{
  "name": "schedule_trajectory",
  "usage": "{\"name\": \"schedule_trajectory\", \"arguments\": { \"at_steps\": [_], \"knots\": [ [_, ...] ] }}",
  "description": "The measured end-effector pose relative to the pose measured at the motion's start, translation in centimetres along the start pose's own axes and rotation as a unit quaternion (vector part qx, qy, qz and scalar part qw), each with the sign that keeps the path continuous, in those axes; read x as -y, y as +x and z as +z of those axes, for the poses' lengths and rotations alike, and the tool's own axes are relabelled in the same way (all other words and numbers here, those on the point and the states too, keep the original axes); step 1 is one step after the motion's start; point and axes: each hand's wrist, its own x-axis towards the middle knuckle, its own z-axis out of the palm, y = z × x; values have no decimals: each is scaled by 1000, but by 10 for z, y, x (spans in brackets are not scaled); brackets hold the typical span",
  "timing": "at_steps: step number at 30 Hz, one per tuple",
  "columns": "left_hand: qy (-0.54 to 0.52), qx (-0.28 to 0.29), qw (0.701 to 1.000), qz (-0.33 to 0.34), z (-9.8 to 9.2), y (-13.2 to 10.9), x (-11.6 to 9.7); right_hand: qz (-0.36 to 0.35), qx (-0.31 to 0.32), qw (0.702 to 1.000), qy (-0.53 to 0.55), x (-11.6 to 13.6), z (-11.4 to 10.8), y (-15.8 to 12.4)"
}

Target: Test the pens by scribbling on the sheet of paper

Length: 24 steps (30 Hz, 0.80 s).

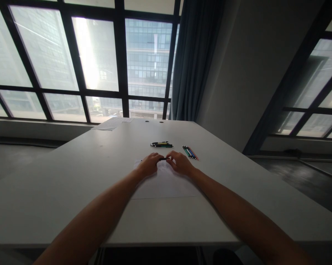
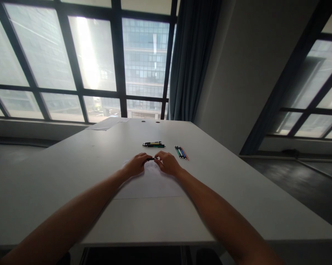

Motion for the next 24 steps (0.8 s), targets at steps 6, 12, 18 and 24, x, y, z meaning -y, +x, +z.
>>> {"name": "schedule_trajectory", "arguments": {
  "at_steps": [6, 12, 18, 24],
  "knots": [
    [3, 3, 1000, 3, 2, 0, 2, 1, 11, 1000, -10, -1, 1, -1],
    [7, 2, 1000, 1, 2, 0, 1, -2, 17, 1000, -12, -1, 0, -1],
    [11, 8, 1000, 0, 2, 0, 1, -14, 25, 999, -21, -3, 0, 0],
    [7, 3, 1000, 14, 1, 1, -1, -3, 45, 998, -45, -1, -1, 3]
  ]
}}
